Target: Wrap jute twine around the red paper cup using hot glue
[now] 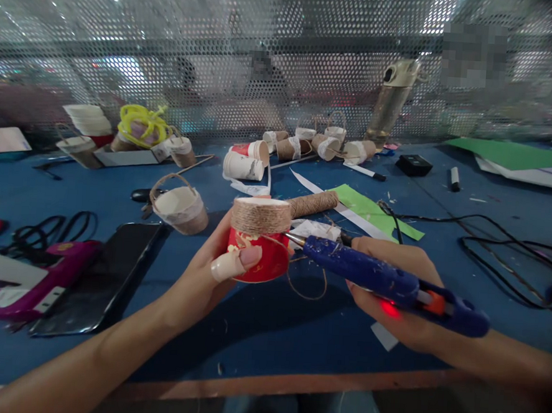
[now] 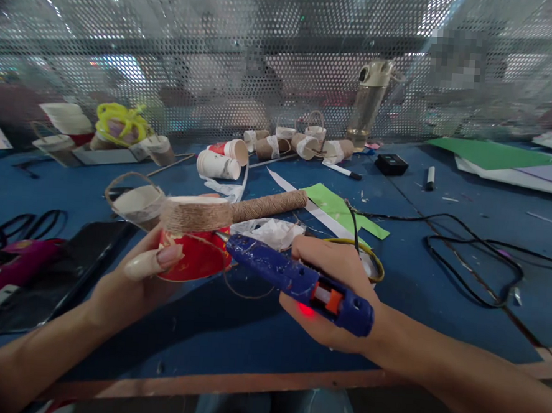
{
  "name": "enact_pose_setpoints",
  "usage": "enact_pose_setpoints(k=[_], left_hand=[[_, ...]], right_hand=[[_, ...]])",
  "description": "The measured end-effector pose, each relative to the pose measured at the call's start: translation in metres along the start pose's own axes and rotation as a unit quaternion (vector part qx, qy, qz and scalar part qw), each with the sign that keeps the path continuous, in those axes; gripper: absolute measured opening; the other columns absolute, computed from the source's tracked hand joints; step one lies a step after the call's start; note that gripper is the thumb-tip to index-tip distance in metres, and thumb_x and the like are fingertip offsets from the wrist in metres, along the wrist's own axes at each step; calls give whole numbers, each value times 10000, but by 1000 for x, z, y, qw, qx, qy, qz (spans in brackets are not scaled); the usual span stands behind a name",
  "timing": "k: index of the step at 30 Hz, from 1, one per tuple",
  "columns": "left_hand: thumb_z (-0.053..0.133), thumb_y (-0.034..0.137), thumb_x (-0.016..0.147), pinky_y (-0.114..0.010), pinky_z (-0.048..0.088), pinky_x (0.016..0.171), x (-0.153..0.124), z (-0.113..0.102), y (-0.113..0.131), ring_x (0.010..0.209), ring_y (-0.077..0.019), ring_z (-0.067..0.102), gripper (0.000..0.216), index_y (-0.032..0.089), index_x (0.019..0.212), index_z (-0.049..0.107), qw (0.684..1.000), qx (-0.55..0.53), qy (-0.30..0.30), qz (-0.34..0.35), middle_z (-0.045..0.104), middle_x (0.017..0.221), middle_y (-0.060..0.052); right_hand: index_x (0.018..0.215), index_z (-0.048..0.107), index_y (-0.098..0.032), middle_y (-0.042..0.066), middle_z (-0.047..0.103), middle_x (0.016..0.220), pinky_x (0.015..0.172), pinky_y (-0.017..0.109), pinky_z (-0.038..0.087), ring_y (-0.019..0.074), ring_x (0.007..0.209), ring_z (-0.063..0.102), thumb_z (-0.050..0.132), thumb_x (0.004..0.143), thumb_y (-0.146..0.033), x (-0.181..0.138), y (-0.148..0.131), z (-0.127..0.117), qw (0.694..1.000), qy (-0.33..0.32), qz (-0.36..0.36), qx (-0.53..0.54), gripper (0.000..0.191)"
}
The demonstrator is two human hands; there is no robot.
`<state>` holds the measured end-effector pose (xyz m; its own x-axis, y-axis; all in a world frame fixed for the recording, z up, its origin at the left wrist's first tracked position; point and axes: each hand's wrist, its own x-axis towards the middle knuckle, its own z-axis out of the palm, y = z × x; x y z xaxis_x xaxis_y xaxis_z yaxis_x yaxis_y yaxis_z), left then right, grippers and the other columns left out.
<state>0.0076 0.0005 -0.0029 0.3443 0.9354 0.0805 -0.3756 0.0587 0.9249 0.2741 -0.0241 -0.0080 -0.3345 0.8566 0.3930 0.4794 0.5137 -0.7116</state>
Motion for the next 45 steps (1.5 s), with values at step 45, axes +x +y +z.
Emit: enact_pose_setpoints(k=[45], left_hand=[[783,320,847,-377,575,959,2,-3,-1,1201,-325,698,572,250,1405,676,998,46,25,26,778,1310,-79]], right_hand=[[761,491,-241,-60,518,632,508,269,363,110,530,463,656,876,-137,-2,0,-4,1000,-12,-25,-15,226]])
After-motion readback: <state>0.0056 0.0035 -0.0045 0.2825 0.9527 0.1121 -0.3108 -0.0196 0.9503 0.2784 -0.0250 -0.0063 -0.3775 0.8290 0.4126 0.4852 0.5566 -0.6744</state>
